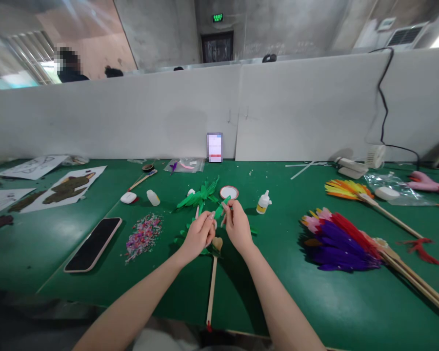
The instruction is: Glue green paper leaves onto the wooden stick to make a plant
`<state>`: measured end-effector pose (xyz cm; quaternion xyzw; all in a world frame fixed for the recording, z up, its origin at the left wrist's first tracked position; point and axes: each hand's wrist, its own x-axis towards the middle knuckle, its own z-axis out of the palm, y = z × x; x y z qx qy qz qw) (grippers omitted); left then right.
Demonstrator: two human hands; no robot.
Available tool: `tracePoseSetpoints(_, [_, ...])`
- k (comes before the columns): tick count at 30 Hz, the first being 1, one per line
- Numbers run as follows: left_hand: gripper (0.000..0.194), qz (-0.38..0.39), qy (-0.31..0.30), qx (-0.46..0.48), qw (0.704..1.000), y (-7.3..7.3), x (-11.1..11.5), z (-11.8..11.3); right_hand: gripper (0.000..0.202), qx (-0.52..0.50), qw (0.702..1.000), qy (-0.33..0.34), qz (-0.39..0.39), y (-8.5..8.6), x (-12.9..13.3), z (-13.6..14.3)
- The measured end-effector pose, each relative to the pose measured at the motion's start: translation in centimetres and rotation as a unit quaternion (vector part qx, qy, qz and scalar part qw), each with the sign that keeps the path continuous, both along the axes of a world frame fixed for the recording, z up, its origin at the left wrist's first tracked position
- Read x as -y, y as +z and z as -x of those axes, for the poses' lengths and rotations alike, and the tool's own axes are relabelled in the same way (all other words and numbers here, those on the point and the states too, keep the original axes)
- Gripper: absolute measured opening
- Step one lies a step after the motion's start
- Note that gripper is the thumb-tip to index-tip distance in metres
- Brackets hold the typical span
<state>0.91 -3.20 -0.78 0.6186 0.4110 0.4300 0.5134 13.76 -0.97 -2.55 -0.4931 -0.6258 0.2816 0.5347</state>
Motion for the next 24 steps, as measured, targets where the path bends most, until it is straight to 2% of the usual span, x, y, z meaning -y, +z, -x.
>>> tracePoseSetpoints(2, [0.032, -0.004, 0.002, 0.006, 1.000, 0.1, 0.0, 0.1, 0.019, -0.013, 1.000, -0.008, 0.000, 0.1, -0.2, -0.3])
tracePoseSetpoints(6, [0.033, -0.003, 0.026, 0.031, 0.999, 0.4, -0.1, 0.6, 0.026, -0.081, 0.991, -0.107, 0.000, 0.5, -0.5, -1.5])
tracePoseSetpoints(8, [0.033, -0.003, 0.042, 0.045, 0.998, 0.5, -0.4, 0.8, 0.027, -0.097, 0.988, -0.124, -0.010, 0.7, -0.4, -1.7])
tracePoseSetpoints(11, [0.033, -0.002, 0.049, 0.044, 0.998, 0.5, -0.6, 0.8, 0.026, -0.131, 0.990, -0.051, 0.015, 0.9, 0.0, -1.0])
tracePoseSetpoints(15, [0.032, 0.012, 0.035, 0.024, 0.999, 0.4, -0.4, 0.5, 0.033, -0.200, 0.978, 0.031, 0.046, 1.1, 0.3, 0.2])
tracePoseSetpoints(19, [0.030, 0.025, 0.016, 0.018, 0.999, 0.2, -0.1, 0.3, 0.037, -0.238, 0.968, 0.052, 0.060, 1.1, 0.1, 0.3])
tracePoseSetpoints(24, [0.027, 0.011, 0.003, -0.001, 1.000, -0.1, -0.2, 0.3, 0.030, -0.214, 0.973, 0.039, 0.072, 1.3, 0.3, 0.4])
